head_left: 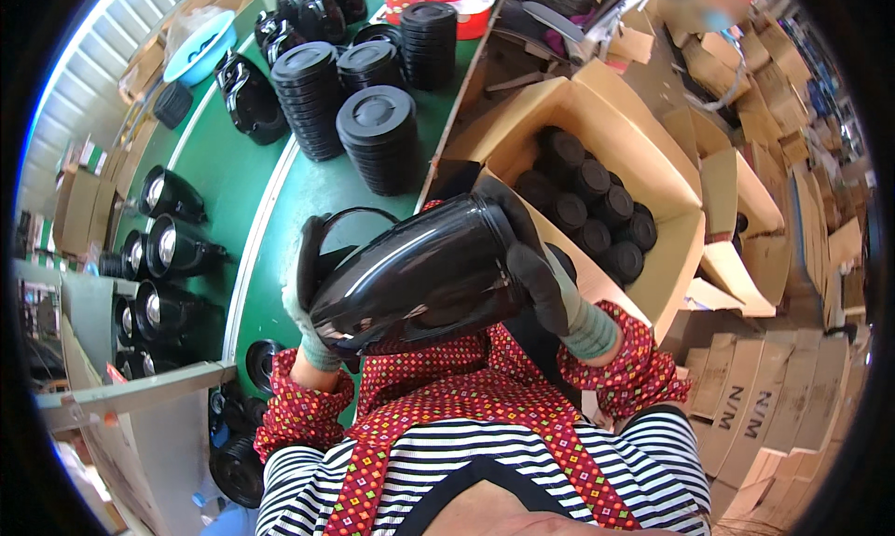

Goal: The person repeatedly picks up black kettle bodies and lids from a green worktable, inserts a metal rod into the kettle, and places the lid on top. The person then places the assembled kettle into a cardboard box. This cycle repeats throughout the clip.

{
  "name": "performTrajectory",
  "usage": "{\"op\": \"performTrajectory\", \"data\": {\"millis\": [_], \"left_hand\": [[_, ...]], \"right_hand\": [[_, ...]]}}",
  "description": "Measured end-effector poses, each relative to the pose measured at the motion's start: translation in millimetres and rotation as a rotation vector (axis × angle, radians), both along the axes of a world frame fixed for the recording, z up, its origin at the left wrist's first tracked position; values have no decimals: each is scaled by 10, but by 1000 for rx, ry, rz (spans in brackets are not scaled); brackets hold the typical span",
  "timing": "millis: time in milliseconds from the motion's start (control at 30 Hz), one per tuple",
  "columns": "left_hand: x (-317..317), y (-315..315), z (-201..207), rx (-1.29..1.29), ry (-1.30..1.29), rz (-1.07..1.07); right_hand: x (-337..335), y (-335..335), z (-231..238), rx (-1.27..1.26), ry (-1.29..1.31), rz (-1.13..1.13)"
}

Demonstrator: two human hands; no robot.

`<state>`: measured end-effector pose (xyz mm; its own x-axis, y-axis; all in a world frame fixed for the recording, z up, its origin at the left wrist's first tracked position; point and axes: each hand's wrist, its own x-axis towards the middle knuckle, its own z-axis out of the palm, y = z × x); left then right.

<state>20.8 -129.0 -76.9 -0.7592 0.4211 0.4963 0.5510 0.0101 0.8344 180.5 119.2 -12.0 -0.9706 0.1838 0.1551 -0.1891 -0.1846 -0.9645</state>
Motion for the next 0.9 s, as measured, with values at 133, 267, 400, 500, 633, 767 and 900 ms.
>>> {"op": "performTrajectory", "data": {"millis": [133,267,400,500,633,767,900], "left_hand": [[57,97,98,22,115,4],[211,142,7,94,-227,-115],[308,153,-409,434,-1025,-366],[281,137,-30,458,-934,-206],[-35,-70,523,-259,734,-239],[80,-135,587,-261,29,-258],[38,-176,283,-56,-320,-311]], "right_hand": [[-40,86,14,-173,-213,-77],[48,14,28,98,-114,-124],[53,4,244,727,151,-44],[107,-62,-60,207,27,-151],[128,90,-322,-454,-386,172],[123,271,-214,-716,-507,491],[205,90,-181,684,400,-77]]}}
